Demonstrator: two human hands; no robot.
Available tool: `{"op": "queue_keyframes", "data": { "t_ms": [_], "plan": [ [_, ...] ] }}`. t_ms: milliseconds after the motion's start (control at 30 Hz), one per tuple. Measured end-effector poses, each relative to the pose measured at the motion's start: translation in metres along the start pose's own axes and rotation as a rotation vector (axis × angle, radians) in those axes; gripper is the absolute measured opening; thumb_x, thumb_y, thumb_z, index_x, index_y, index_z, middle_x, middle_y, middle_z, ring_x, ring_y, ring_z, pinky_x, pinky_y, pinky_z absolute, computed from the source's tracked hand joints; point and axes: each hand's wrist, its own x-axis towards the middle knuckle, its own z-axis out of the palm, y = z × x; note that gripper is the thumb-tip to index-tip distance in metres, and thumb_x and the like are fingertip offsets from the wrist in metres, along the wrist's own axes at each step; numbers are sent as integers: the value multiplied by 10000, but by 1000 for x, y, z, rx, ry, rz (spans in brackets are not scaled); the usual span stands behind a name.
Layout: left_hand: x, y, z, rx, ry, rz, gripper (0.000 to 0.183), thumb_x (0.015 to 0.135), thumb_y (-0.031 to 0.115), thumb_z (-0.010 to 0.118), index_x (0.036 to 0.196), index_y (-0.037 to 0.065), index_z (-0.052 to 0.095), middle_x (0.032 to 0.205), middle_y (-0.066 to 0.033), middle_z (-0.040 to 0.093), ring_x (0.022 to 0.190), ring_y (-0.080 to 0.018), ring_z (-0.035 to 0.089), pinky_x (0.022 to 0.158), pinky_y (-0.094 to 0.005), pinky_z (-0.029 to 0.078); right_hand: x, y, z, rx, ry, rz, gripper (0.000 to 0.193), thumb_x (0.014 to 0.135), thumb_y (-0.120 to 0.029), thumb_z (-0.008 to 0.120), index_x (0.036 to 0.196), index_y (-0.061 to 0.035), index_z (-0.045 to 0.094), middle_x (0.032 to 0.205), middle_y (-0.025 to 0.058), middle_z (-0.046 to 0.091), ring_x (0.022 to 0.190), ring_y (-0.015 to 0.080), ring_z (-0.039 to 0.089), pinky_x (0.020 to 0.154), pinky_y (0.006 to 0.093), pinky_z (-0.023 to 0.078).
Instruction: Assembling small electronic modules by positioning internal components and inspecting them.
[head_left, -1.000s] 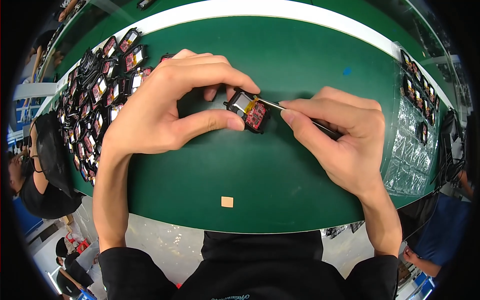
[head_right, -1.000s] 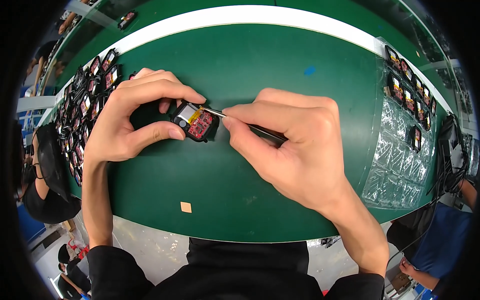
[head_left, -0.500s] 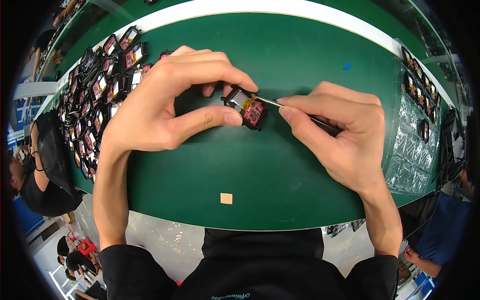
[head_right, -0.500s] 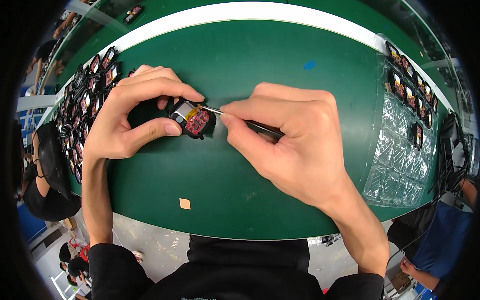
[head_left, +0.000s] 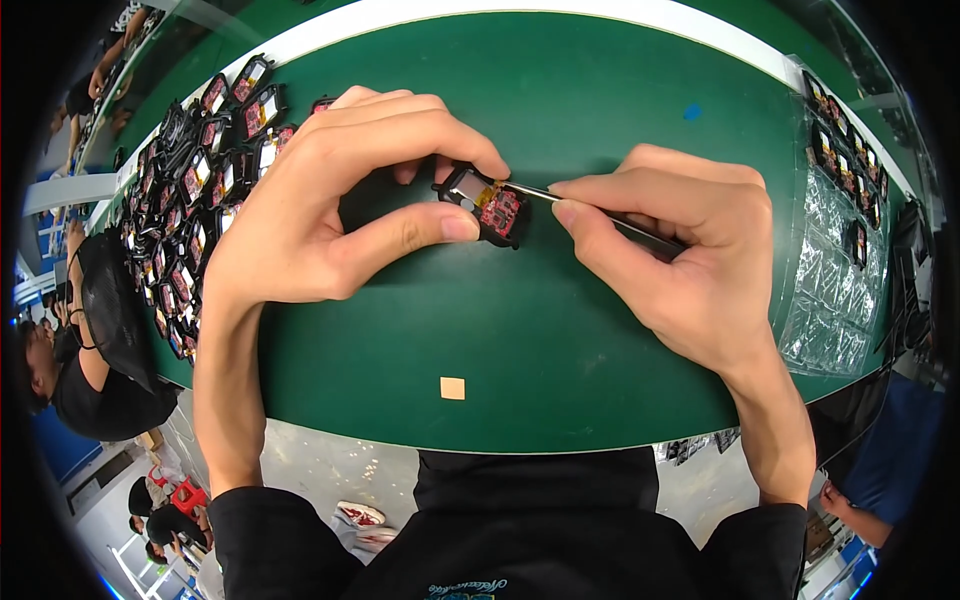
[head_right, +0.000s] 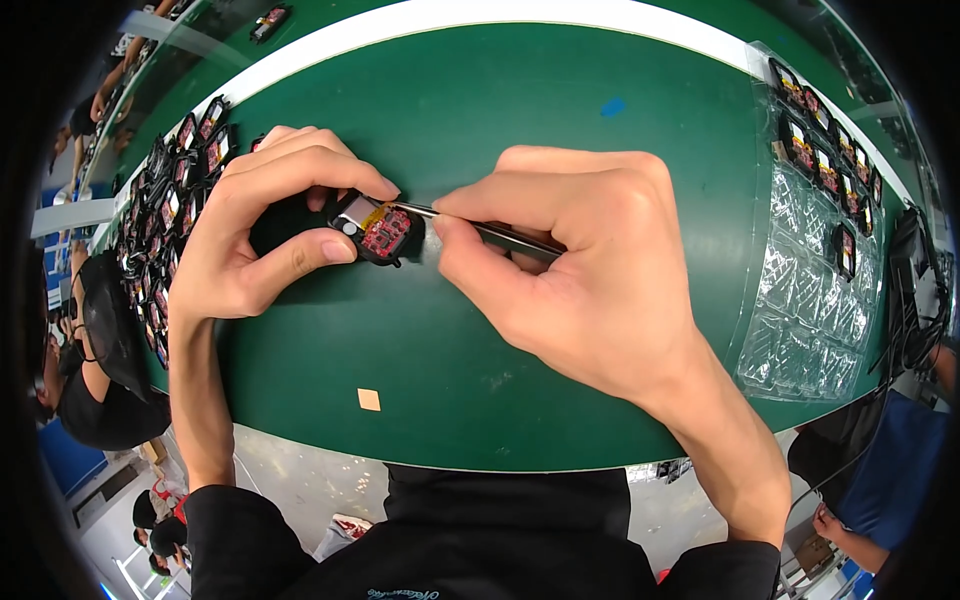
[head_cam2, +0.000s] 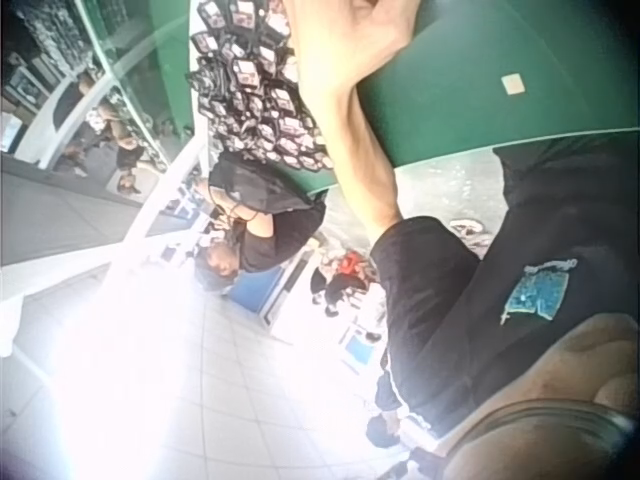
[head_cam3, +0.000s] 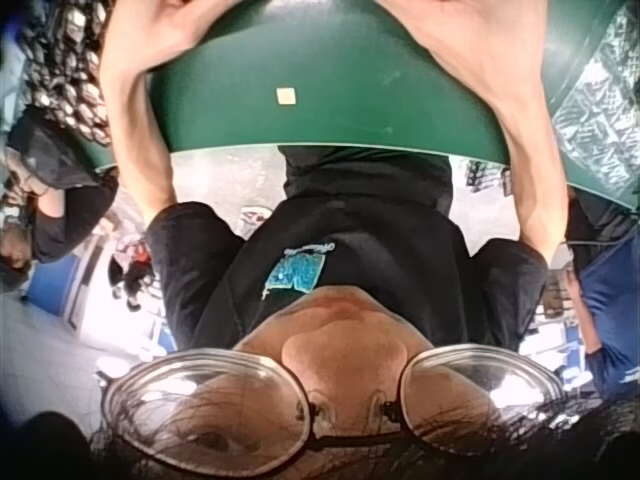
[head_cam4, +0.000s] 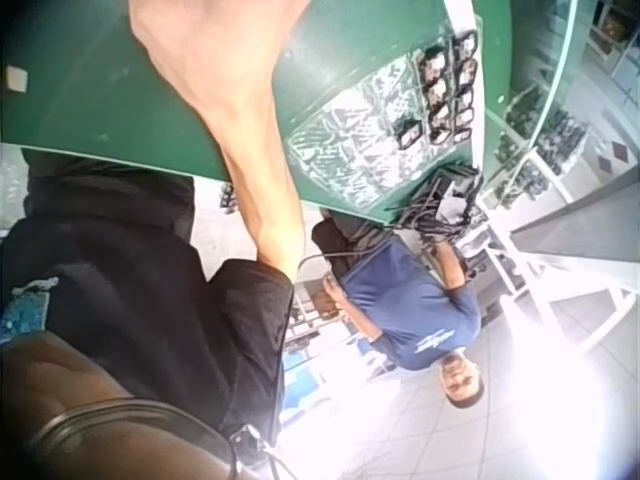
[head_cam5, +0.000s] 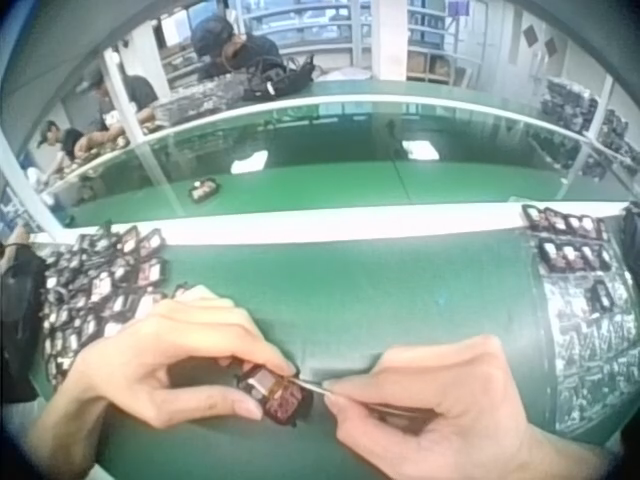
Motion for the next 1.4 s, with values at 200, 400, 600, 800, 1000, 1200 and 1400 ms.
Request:
{"op": "queue_keyframes", "data": {
  "t_ms": [200,400,600,800,1000,1200,1400],
  "plan": [
    [1,1,1,-5,15,3,426,818,222,899,1197,53,802,1052,-52,750,840,-212,549,882,-361,418,-3,5,1,13,16,-51,133,878,38,831,999,7,878,686,15,651,558,46,500,509,263,318],
    [-5,0,1,-11,34,-9,505,772,183,933,1239,53,789,1010,-27,717,838,-196,539,888,-357,408,0,-8,-3,15,29,47,48,883,3,821,925,10,842,683,65,670,535,138,577,502,299,408],
    [1,8,6,29,70,-15,534,817,194,941,1325,124,791,866,8,608,803,-187,519,878,-352,401,3,-9,2,245,43,191,181,997,-60,807,1157,13,763,910,99,742,684,148,649,583,291,474],
    [-4,7,8,-14,96,-52,614,813,209,964,1382,116,752,917,28,642,828,-161,522,916,-352,414,1,-9,12,-101,-12,-121,365,870,-146,891,1179,-2,759,993,126,723,855,322,762,710,446,599],
    [-1,8,3,-137,20,-93,663,804,35,893,1428,78,671,1014,-3,667,859,-162,525,910,-362,433,2,-6,20,-244,-18,-138,374,855,-263,870,1137,-43,761,1044,109,677,846,367,758,725,513,615],
    [5,14,-1,-142,44,-109,587,798,-13,845,1365,33,702,982,-29,691,833,-146,529,811,-302,489,-16,-27,-12,-317,80,-190,398,808,-240,892,1110,-34,734,1004,103,669,790,327,736,682,451,591],
    [5,8,-24,-268,122,-276,334,935,47,811,1262,27,752,1045,-49,728,950,-123,660,937,-313,531,-75,-8,-104,-400,403,-39,365,776,-210,953,1055,-55,777,980,92,743,850,262,797,750,397,625]
  ]
}}
